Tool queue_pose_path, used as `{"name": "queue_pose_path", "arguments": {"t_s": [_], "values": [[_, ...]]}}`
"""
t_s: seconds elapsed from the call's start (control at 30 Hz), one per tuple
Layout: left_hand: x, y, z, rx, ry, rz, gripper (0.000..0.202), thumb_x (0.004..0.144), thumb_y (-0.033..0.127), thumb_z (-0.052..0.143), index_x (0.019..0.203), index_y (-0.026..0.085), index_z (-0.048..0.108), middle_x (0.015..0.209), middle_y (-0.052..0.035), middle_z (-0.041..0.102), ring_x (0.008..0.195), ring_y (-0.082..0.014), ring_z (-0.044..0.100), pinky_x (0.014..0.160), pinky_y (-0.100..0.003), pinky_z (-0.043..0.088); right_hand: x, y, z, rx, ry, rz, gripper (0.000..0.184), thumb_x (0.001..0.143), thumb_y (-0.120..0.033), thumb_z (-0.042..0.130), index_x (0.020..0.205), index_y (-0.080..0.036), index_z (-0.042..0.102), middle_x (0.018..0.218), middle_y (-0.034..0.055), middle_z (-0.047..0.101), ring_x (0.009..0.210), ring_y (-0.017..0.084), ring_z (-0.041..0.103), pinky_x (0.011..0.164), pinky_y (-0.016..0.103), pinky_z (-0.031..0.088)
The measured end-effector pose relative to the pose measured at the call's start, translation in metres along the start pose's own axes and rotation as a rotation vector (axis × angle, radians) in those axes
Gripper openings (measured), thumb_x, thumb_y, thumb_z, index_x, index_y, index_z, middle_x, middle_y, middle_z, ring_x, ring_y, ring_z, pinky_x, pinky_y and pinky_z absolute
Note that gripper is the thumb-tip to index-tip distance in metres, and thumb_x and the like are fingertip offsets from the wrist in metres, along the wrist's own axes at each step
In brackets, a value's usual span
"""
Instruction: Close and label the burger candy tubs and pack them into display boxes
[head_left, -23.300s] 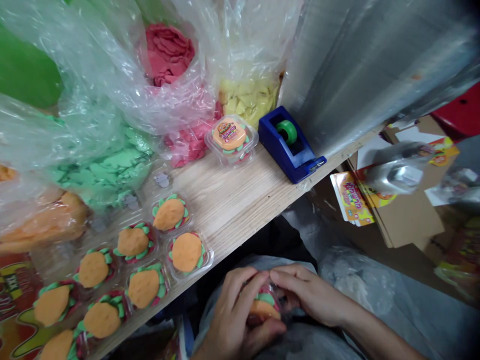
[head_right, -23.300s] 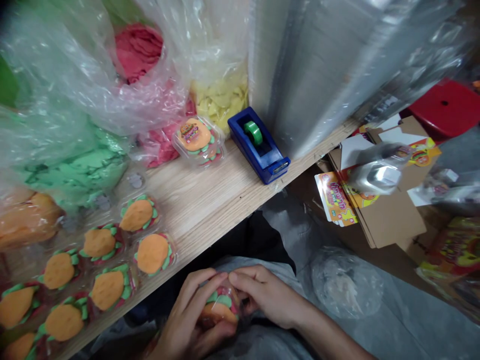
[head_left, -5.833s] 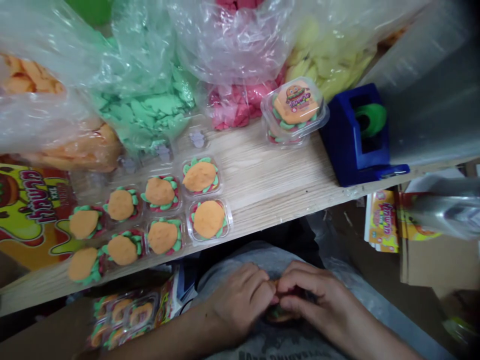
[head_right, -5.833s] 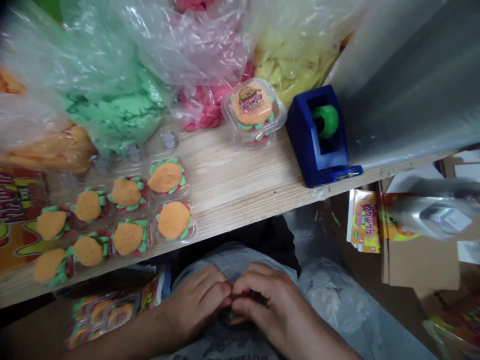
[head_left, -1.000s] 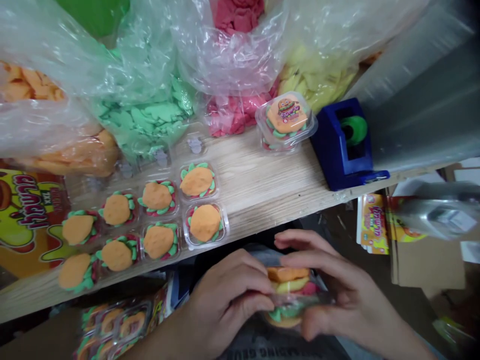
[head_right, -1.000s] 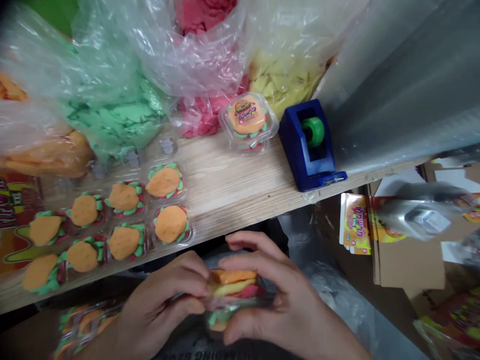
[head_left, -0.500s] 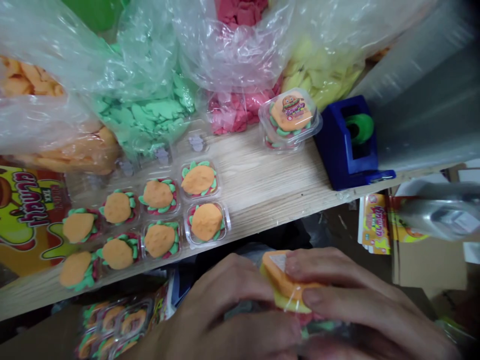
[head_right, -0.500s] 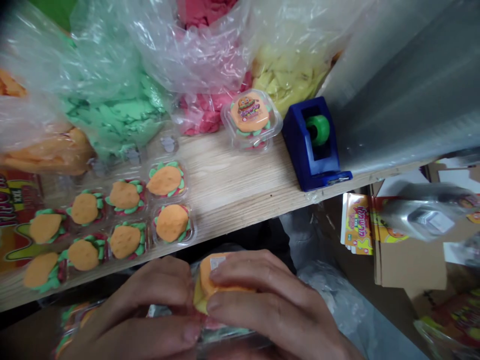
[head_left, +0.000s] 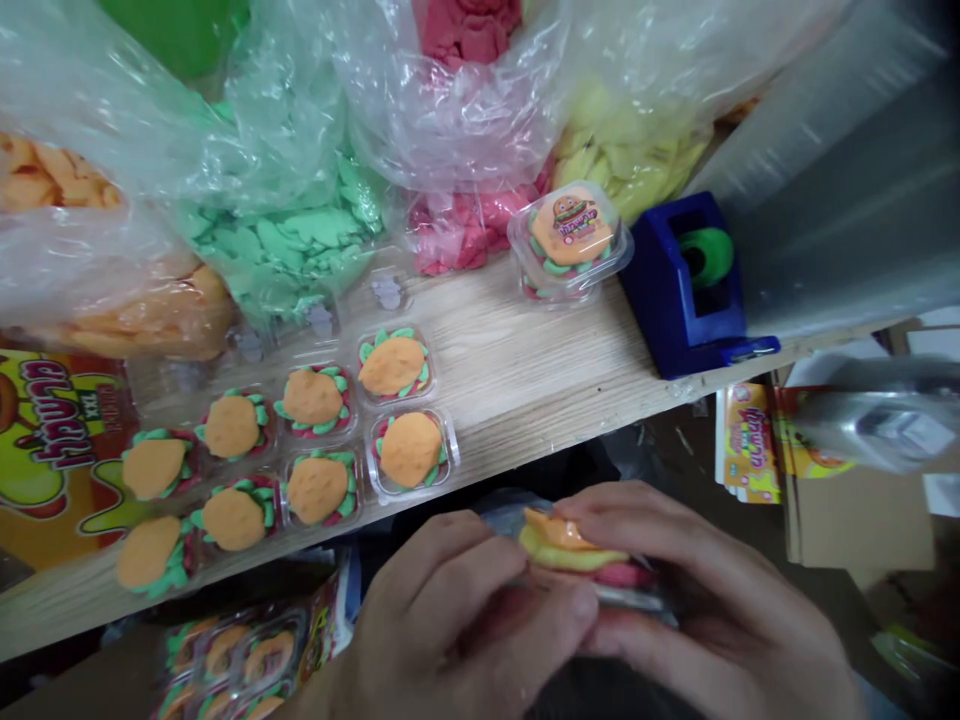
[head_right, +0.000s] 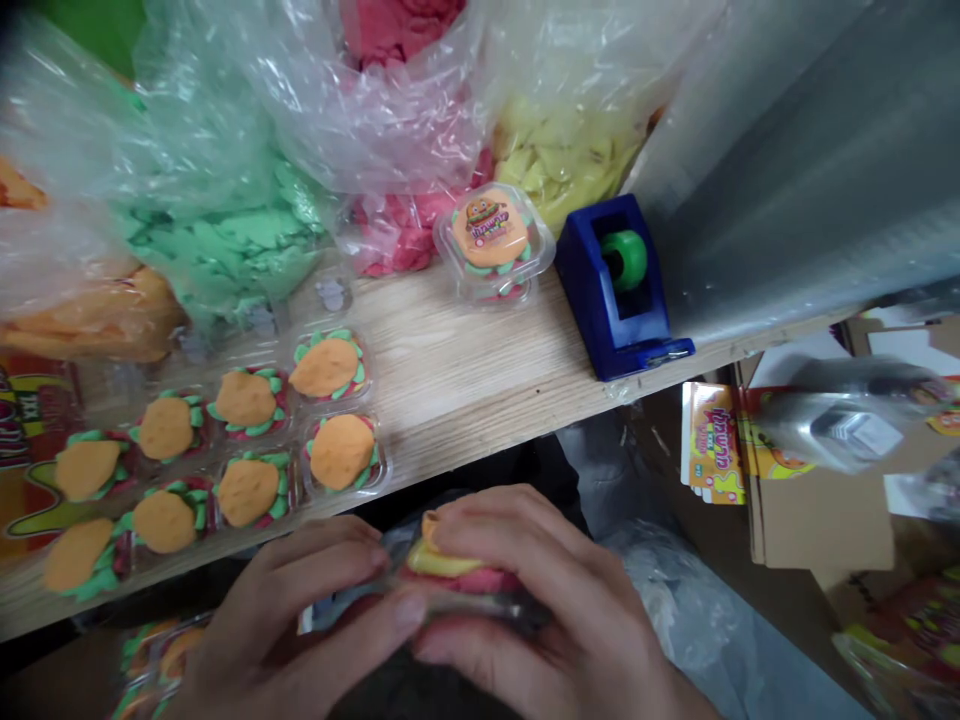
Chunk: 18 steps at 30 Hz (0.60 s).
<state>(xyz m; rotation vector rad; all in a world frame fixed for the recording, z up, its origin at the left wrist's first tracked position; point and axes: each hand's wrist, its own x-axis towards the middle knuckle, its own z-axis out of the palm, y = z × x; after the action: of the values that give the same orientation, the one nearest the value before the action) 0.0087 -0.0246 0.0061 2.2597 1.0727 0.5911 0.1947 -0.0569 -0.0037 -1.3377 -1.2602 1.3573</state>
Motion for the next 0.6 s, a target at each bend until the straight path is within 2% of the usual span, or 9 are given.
{"name": "queue_pose_path", "arguments": {"t_s": [0.07,0.13,0.2,0.27,0.37,0.5,0.6], "values": [[0.0,-0.008,0.008,0.021,-0.011,0.076,0.019,0.086,0.019,0.054,0.103,0.027,0.056,0.085,0.0014,0.059,0.077,-0.0118,0.057,0.072,-0.022,0.052,-0.001,0.011,0.003,0.085,0.005,0.233,0.029,0.072,-0.022,0.071,0.099,-0.027,0.062,0.093,-0.0001,0.068,0.087,0.014,0.064,0.073,0.021,0.053],[-0.003,-0.016,0.017,-0.01,-0.125,0.094,0.016,0.088,0.017,0.048,0.101,0.021,0.057,0.087,-0.0019,0.06,0.078,-0.0126,0.057,0.072,-0.022,0.052,-0.004,0.024,0.007,0.189,-0.047,0.468,0.022,0.074,-0.028,0.069,0.094,-0.023,0.062,0.088,0.0002,0.068,0.081,0.014,0.065,0.071,0.023,0.053],[-0.011,-0.024,0.026,-0.054,-0.26,0.057,0.019,0.089,0.015,0.041,0.101,0.018,0.057,0.092,-0.0047,0.06,0.083,-0.0136,0.058,0.072,-0.022,0.052,-0.009,0.036,0.008,0.262,-0.118,0.587,0.022,0.079,-0.033,0.063,0.097,-0.021,0.062,0.092,0.0017,0.068,0.088,0.015,0.063,0.078,0.026,0.051],[-0.018,-0.03,0.033,-0.072,-0.343,0.023,0.027,0.088,0.012,0.039,0.111,0.017,0.053,0.098,-0.0067,0.059,0.088,-0.0141,0.058,0.074,-0.022,0.052,-0.016,0.043,0.007,0.298,-0.163,0.624,0.026,0.084,-0.037,0.055,0.104,-0.022,0.061,0.103,0.0032,0.066,0.1,0.017,0.06,0.089,0.03,0.046],[-0.023,-0.032,0.037,-0.053,-0.38,0.021,0.037,0.087,0.01,0.039,0.123,0.018,0.044,0.102,-0.0076,0.057,0.091,-0.0149,0.057,0.076,-0.024,0.052,-0.025,0.048,0.004,0.391,-0.177,0.644,0.032,0.091,-0.039,0.043,0.113,-0.024,0.061,0.117,0.0043,0.062,0.113,0.018,0.053,0.1,0.034,0.037],[-0.02,-0.029,0.034,-0.031,-0.373,0.063,0.026,0.089,0.012,0.039,0.112,0.017,0.051,0.1,-0.0071,0.06,0.087,-0.0155,0.058,0.074,-0.025,0.053,-0.027,0.054,0.004,0.629,-0.216,0.675,0.04,0.093,-0.041,0.036,0.115,-0.02,0.062,0.116,0.0077,0.064,0.111,0.021,0.056,0.102,0.039,0.035],[-0.023,-0.029,0.034,-0.021,-0.354,0.091,0.02,0.09,0.015,0.04,0.104,0.017,0.055,0.095,-0.0071,0.063,0.083,-0.0155,0.06,0.072,-0.025,0.054,-0.025,0.058,0.007,0.676,-0.237,0.693,0.04,0.091,-0.041,0.042,0.116,-0.018,0.062,0.113,0.0091,0.065,0.112,0.021,0.055,0.102,0.039,0.035]]}}
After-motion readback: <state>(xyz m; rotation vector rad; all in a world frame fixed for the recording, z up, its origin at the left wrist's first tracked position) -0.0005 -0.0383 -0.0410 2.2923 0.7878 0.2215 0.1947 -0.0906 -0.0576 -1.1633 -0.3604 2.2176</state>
